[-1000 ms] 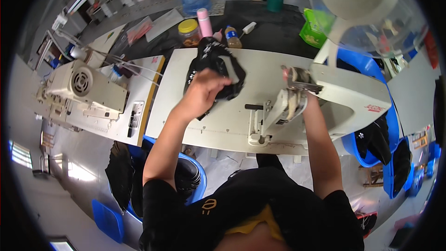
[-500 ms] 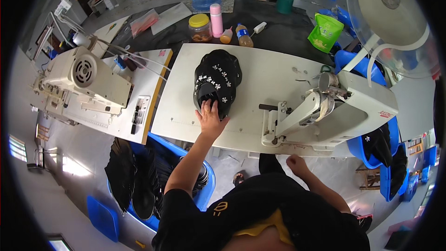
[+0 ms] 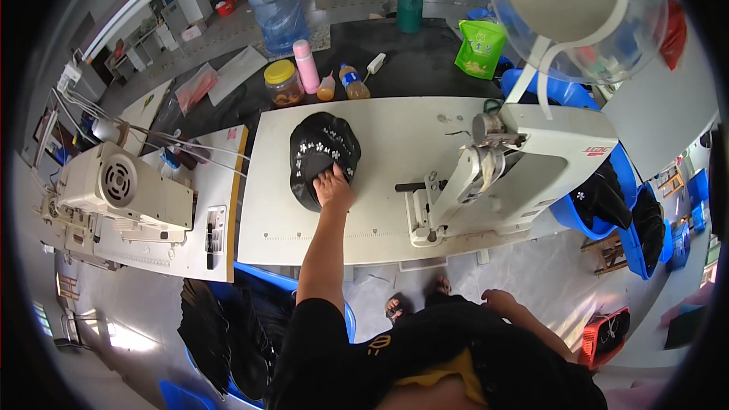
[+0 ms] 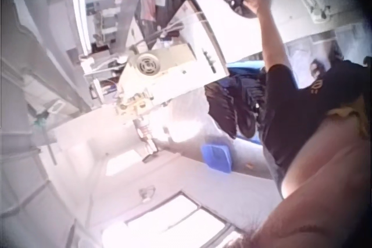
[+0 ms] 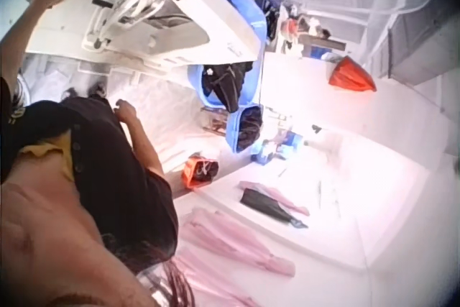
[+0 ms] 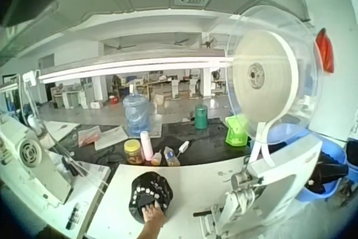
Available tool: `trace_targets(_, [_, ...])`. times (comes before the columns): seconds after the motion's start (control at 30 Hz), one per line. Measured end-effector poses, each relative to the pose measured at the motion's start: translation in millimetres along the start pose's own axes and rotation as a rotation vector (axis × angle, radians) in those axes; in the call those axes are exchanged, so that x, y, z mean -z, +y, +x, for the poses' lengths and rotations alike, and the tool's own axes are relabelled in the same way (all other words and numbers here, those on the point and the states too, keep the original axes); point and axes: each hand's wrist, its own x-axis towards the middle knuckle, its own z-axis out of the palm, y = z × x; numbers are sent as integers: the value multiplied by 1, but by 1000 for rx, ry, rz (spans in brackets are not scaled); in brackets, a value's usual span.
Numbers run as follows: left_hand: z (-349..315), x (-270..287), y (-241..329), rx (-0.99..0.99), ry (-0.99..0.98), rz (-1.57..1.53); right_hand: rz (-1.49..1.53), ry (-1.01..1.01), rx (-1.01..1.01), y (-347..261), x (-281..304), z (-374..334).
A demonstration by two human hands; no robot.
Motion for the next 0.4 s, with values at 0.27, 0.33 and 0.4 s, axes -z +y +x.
trace_targets(0.27, [-127,-18,-5,-80,253,-348,109,6,356,-8,-6,21])
trace_targets(0.33, [-178,6,5,-127,188,-653,180,92,509,-23,1,33])
trace_targets(0.4, [-209,16,29,-236,210,-863,319,63,451,-62,30,34])
